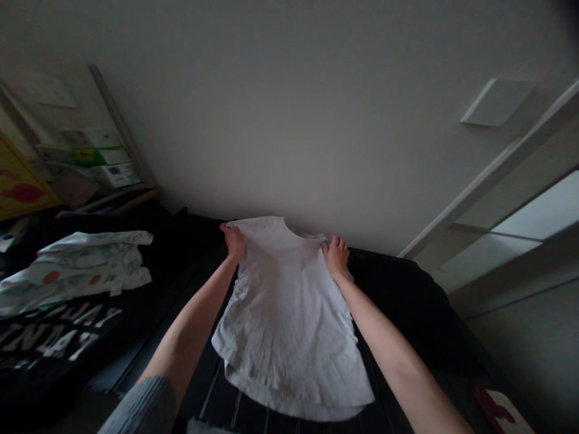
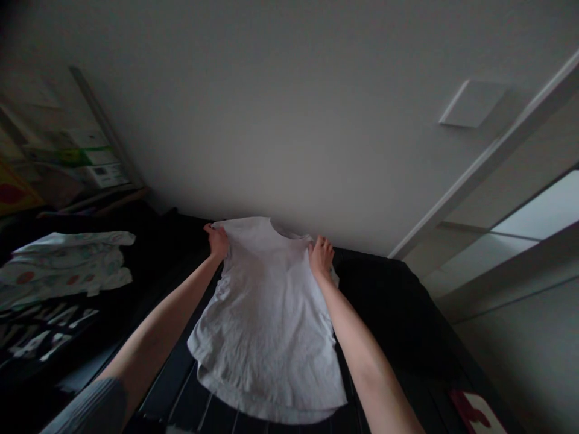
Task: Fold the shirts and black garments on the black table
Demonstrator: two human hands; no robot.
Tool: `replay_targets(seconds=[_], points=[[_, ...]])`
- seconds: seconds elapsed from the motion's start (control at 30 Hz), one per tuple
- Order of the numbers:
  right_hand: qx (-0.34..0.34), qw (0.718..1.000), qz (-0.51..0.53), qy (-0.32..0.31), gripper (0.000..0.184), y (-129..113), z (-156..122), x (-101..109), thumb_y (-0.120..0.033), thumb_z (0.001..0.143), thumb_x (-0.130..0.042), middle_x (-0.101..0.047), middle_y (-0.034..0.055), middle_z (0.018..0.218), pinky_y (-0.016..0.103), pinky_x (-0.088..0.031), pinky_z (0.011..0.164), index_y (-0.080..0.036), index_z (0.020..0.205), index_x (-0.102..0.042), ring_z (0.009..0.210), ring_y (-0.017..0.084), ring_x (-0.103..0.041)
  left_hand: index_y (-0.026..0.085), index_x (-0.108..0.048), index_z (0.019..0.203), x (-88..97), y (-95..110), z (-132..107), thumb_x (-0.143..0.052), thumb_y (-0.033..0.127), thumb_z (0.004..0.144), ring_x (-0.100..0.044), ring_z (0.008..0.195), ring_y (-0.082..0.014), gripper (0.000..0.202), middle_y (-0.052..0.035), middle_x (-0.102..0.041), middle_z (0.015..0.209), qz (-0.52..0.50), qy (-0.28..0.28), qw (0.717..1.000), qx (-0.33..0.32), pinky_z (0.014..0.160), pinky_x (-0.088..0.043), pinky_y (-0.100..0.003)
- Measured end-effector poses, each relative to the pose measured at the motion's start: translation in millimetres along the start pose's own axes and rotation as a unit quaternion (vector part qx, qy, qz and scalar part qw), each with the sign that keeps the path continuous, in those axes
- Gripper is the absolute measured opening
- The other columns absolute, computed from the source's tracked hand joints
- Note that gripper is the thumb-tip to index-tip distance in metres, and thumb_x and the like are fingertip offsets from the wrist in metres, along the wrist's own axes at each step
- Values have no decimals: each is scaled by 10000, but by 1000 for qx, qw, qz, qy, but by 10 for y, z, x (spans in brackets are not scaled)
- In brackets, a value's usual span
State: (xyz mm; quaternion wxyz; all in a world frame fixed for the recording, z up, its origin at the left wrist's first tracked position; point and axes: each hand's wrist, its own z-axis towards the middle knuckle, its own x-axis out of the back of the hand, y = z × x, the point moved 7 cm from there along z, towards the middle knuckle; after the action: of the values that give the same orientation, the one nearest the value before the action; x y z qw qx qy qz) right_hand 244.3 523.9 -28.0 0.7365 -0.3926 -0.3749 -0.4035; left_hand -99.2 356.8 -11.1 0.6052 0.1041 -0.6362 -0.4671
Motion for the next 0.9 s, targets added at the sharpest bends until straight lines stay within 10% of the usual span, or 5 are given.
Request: replay_targets(seconds=[0.23, 0.37, 0.6, 0.9], points=[[65, 992, -72, -76, 469, -23, -392, -292, -370, 988, -335, -329, 127, 1535, 449, -235, 1083, -196, 1407, -455, 1405, 301, -236, 146, -277, 1470, -301, -109, -550, -406, 271, 925, -164, 1468, -300, 574, -170, -312, 1548, 154, -68, 974, -153, 1155, -215, -478], [-1, 991, -95, -95, 441, 245, -461, -224, -264, 996, -268, -444, 153, 1448, 376, -331, 1005, -168, 1340, -527, 1263, 271, -440, 157, -396, 1432, -486, -273, -1017, -357, 325, 944, -147, 1473, -310, 517, -136, -363, 1534, 231, -164, 929, -239, 1174, -158, -523], [-64, 981, -124, -133, 359, 579, -435, -173, -205, 940, -372, -636, 207, 1136, 418, -382, 862, -109, 1162, -637, 1108, 315, -509, 248, -384, 1462, -203, -658, -1122, -323, 459, 955, -27, 1488, -329, 552, -65, -290, 1580, 284, -177, 912, -239, 1156, 19, -633], [-27, 983, -155, -99, 441, 556, -294, 61, -96, 939, -259, -589, 212, 1206, 449, -297, 927, -112, 1126, -659, 1173, 318, -435, 276, -348, 1481, 77, -863, -1165, -339, 501, 944, -31, 1482, -361, 583, -55, -269, 1588, 275, -204, 912, -226, 1140, -31, -662]])
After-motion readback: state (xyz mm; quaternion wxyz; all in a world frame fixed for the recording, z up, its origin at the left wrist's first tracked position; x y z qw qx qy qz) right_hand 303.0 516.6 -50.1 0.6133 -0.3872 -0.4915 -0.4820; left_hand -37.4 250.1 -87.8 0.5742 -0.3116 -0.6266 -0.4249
